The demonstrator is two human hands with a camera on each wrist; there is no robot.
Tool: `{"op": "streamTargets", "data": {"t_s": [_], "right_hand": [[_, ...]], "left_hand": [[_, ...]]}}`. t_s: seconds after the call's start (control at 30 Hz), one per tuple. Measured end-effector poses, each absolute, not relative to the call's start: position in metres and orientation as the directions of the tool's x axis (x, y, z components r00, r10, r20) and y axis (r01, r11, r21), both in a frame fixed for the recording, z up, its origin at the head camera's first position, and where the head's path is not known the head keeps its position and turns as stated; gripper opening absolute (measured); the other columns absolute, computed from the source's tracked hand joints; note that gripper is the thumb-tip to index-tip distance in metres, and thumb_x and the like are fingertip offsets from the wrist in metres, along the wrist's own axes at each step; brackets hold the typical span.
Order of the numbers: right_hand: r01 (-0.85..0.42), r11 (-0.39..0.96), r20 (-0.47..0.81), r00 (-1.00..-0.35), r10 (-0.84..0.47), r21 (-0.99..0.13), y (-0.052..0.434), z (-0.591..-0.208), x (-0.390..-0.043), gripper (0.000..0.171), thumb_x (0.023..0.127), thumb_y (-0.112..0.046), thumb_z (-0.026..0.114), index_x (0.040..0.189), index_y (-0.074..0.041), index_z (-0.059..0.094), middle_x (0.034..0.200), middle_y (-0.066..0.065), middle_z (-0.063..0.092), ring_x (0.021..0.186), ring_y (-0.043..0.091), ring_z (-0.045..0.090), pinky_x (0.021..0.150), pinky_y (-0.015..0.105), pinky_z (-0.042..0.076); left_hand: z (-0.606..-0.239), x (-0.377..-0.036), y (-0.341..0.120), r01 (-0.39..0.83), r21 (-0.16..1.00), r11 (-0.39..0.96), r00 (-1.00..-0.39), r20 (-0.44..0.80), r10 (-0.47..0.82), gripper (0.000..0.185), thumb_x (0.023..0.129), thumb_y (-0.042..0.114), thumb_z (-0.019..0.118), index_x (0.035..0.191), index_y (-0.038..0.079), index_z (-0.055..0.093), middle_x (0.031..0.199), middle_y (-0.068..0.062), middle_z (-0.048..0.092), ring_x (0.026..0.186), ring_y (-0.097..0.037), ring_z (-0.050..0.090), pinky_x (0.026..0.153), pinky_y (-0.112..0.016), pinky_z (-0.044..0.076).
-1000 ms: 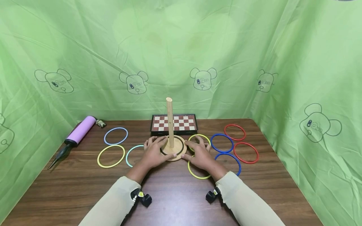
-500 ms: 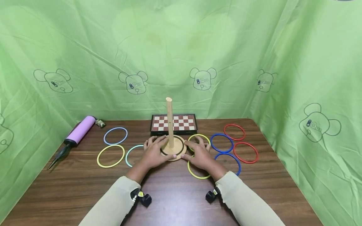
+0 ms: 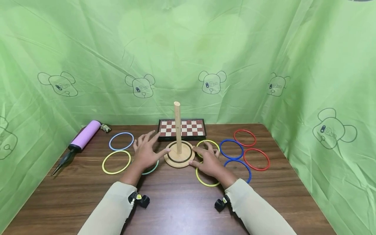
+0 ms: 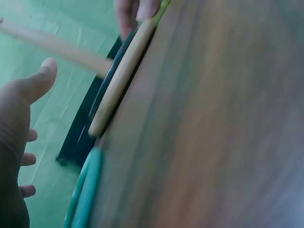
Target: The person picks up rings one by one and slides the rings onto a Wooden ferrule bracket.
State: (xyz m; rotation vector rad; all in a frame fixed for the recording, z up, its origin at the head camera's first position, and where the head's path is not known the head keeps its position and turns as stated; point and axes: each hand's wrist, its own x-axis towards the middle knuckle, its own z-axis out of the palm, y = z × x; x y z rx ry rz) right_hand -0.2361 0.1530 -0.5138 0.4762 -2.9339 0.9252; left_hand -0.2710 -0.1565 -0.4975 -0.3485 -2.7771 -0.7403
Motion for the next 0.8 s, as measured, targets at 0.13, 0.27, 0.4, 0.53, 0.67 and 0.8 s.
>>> {"op": "streamTargets", "data": {"t_s": [0.13,0.27,0.4,0.53,0.67,0.8], "right_hand": [[-0.291,0.779,0.109,-0.954,-0.278,-0.555,0.153,-0.514,-0.236,0.064,0.098,-0.048,0.082,0.155,-0.024,0.064,0.157,0.003,0.065,0.17,0.037,0.013,0.121,0.071,0.014],[-0.289,0.782,0.112,-0.955,-0.274,-0.552,0.153,-0.514,-0.236,0.065,0.097,-0.048,0.083,0.155,-0.025,0.064,0.156,0.003,0.066,0.17,0.037,0.014,0.121,0.071,0.014],[-0.289,0.779,0.112,-0.955,-0.274,-0.556,0.152,-0.512,-0.237,0.065,0.097,-0.048,0.083,0.156,-0.026,0.063,0.156,0.004,0.066,0.17,0.037,0.014,0.121,0.071,0.013],[-0.29,0.777,0.107,-0.954,-0.279,-0.558,0.152,-0.512,-0.237,0.065,0.098,-0.048,0.082,0.156,-0.027,0.063,0.157,0.004,0.065,0.171,0.037,0.013,0.121,0.072,0.012],[-0.293,0.778,0.109,-0.953,-0.281,-0.556,0.153,-0.512,-0.237,0.065,0.097,-0.048,0.083,0.155,-0.025,0.064,0.157,0.003,0.066,0.171,0.039,0.014,0.121,0.072,0.014],[-0.298,0.771,0.117,-0.952,-0.282,-0.562,0.153,-0.512,-0.236,0.064,0.097,-0.047,0.083,0.154,-0.023,0.065,0.156,0.002,0.067,0.17,0.04,0.015,0.119,0.071,0.015]], "left_hand": [[-0.496,-0.277,-0.173,0.241,0.45,0.86,-0.954,0.273,0.125,0.095,0.091,0.076,0.072,0.166,0.023,0.049,0.174,-0.013,0.038,0.152,-0.052,0.034,0.121,-0.086,0.014],[-0.493,-0.276,-0.185,0.225,0.425,0.877,-0.964,0.226,0.138,0.099,0.091,0.079,0.07,0.168,0.023,0.045,0.176,-0.014,0.035,0.152,-0.054,0.032,0.12,-0.086,0.014],[-0.489,-0.27,-0.195,0.249,0.384,0.889,-0.962,0.207,0.18,0.102,0.089,0.081,0.07,0.169,0.025,0.043,0.176,-0.015,0.035,0.154,-0.056,0.029,0.121,-0.087,0.012],[-0.491,-0.262,-0.205,0.275,0.335,0.901,-0.956,0.198,0.218,0.102,0.088,0.083,0.07,0.169,0.026,0.044,0.176,-0.014,0.036,0.157,-0.058,0.026,0.122,-0.088,0.01],[-0.495,-0.253,-0.214,0.308,0.32,0.896,-0.946,0.206,0.252,0.1,0.086,0.079,0.075,0.166,0.024,0.049,0.173,-0.016,0.04,0.156,-0.06,0.027,0.12,-0.088,0.012],[-0.501,-0.242,-0.222,0.327,0.302,0.896,-0.939,0.21,0.272,0.1,0.086,0.077,0.077,0.165,0.023,0.05,0.17,-0.016,0.043,0.155,-0.06,0.03,0.12,-0.088,0.012]]}}
